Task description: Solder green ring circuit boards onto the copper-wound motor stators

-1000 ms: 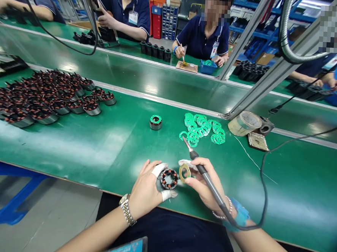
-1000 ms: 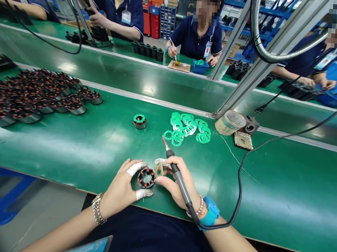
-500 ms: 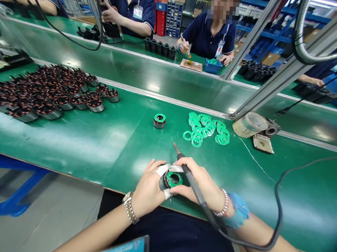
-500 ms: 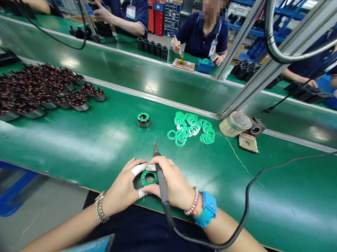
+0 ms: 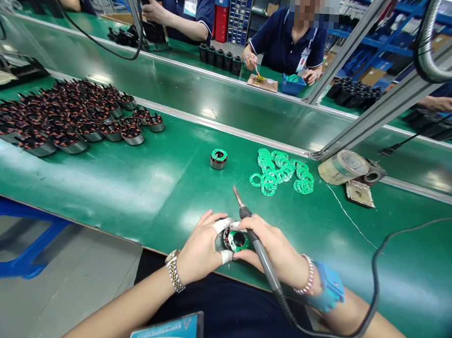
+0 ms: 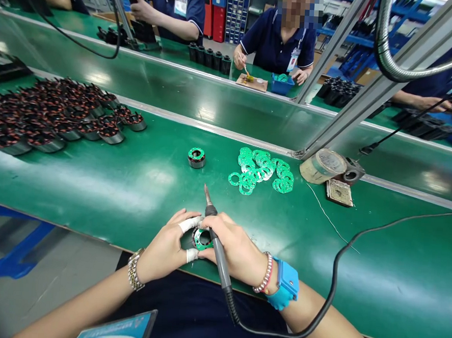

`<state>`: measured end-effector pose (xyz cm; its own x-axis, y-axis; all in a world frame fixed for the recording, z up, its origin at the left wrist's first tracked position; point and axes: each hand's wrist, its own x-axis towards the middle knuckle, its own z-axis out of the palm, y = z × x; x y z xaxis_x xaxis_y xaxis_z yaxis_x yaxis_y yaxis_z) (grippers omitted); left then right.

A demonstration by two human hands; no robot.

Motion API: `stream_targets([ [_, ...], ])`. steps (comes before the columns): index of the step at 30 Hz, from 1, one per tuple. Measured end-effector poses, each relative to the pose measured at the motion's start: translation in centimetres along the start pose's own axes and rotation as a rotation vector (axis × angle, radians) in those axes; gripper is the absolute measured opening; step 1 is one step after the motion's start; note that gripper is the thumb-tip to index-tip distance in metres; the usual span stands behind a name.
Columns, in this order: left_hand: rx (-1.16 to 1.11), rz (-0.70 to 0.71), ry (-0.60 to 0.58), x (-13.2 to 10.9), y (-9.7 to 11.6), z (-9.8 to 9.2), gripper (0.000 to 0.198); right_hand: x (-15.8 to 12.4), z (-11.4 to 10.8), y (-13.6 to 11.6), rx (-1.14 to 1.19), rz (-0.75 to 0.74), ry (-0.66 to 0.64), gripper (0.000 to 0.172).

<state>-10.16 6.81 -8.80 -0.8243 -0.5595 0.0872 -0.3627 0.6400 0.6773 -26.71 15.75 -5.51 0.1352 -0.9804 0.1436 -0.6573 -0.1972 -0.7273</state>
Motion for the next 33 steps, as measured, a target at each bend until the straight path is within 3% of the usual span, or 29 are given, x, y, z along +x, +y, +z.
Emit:
stream_targets([
  [5,0.005,0.002,-0.007,0.0,0.0,0.0,0.051,0.1,0.0,-0.2,0.006,-0.024,-0.003,0.035],
  [13,0.019,0.006,0.045,-0.2,0.3,0.5,0.049,-0.4,1.7,0.1,0.045,0.006,0.188,0.037],
  [19,0.022,0.016,0.066,-0.4,0.1,0.7,0.053,-0.4,1.7,0.6,0.065,-0.019,0.169,0.037],
  [22,-0.087,0.046,-0.02,-1.1,-0.9,-0.5,0.05,-0.3,1.4,1.1,0.081,-0.078,0.135,0.037],
  [26,-0.314,0.017,-0.05,-1.7,-1.9,-2.4,0.02,-0.1,1.0,1.9,0.104,-0.132,0.074,0.037],
  [29,-0.5,-0.07,-0.062,-1.0,-1.8,-2.8,0.008,-0.1,0.8,1.9,0.109,-0.152,0.052,0.041],
  [33,-0.805,-0.267,-0.139,0.6,-1.2,-2.3,0.008,0.0,0.7,1.0,0.06,-0.116,0.214,0.04],
])
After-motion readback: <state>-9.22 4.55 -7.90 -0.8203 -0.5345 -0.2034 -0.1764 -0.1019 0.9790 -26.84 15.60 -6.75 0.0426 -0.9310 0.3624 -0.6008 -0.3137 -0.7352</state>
